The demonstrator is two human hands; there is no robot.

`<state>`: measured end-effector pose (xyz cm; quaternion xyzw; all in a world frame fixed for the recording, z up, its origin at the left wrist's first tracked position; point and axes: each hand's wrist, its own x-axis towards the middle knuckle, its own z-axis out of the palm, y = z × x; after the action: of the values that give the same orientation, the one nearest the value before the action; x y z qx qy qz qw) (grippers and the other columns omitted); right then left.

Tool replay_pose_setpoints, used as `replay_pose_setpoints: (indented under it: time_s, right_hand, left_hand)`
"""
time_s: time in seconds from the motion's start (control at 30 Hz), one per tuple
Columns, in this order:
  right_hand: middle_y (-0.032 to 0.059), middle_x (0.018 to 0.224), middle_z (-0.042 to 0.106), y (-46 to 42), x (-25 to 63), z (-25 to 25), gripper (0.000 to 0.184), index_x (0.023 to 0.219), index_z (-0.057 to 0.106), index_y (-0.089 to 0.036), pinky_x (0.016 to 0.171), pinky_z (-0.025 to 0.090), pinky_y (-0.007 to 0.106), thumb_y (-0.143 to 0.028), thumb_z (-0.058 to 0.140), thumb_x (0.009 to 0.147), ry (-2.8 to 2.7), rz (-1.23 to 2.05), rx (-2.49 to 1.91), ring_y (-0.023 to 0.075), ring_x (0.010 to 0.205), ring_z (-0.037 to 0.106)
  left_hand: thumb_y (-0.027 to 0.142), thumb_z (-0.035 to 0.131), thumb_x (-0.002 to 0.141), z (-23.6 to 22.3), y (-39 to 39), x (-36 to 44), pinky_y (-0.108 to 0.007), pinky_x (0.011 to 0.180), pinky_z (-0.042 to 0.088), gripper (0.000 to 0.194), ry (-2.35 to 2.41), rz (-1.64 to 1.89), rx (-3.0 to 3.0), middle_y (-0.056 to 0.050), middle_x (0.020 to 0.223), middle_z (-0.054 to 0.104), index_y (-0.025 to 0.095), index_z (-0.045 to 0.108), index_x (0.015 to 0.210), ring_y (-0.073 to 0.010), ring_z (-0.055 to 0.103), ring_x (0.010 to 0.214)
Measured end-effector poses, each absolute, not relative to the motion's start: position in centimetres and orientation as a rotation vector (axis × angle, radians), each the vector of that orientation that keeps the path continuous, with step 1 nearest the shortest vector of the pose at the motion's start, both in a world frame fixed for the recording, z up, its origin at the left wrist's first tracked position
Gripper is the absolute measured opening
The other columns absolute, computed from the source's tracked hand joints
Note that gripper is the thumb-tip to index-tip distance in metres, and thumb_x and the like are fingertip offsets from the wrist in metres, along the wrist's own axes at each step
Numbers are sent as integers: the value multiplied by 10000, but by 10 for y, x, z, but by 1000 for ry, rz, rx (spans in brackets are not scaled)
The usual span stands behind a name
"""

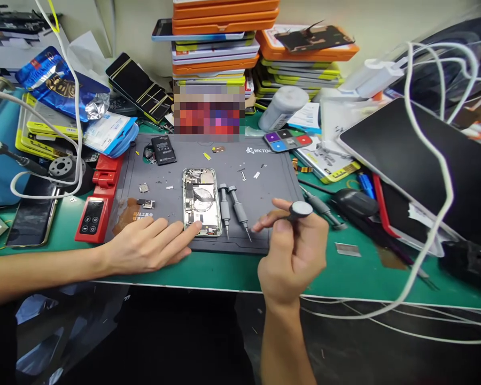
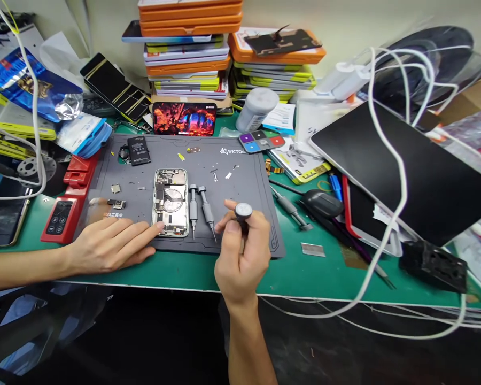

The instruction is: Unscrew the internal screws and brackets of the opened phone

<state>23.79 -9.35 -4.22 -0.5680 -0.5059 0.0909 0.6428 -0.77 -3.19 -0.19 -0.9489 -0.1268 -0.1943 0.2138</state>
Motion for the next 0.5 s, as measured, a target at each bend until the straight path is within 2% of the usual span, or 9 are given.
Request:
replay_pose_setpoints:
  time_s: [0.07,0.17,0.27,0.4,0.5]
  right_hand:
    - [-11,830,607,-95,238,-42,273,1215,707,-267,655,511,313,-254,507,1030,-1185,201,-1298,126,686,589]
    - [-3,854,690,-99,238,-42,202,1116,738,-255,586,469,282,-226,585,986,-1309,70,-1384,110,619,543]
    - [-48,750,731,-102,237,-41,181,1043,755,-266,504,422,252,-147,705,916,-1505,-92,-1416,71,482,491]
    - [-31,702,748,-100,234,-38,255,1133,746,-221,511,429,260,-82,678,930,-1731,-268,-1304,82,481,542]
    - [35,841,803,-97,231,-34,279,1196,722,-177,597,519,257,-69,630,956,-1867,-209,-1276,123,648,701]
  left_hand:
    - [384,681,1003,-1,-32,-8,-307,529,461,494,-361,-525,-2649,-23,932,760,50,639,1365,-124,624,659]
    - [369,675,1005,-2,-32,-9,-312,551,470,480,-379,-498,-2662,-23,944,751,64,639,1374,-123,625,677]
    - [356,649,1018,-5,-32,-10,-315,580,473,441,-405,-485,-2665,-28,937,738,73,649,1357,-125,612,694]
    - [322,676,1003,-10,-32,-10,-326,592,465,440,-388,-528,-2673,-40,964,738,35,655,1336,-135,604,721]
    - [302,685,998,-11,-32,-10,-330,590,451,429,-400,-544,-2695,-42,980,743,21,664,1322,-137,599,727]
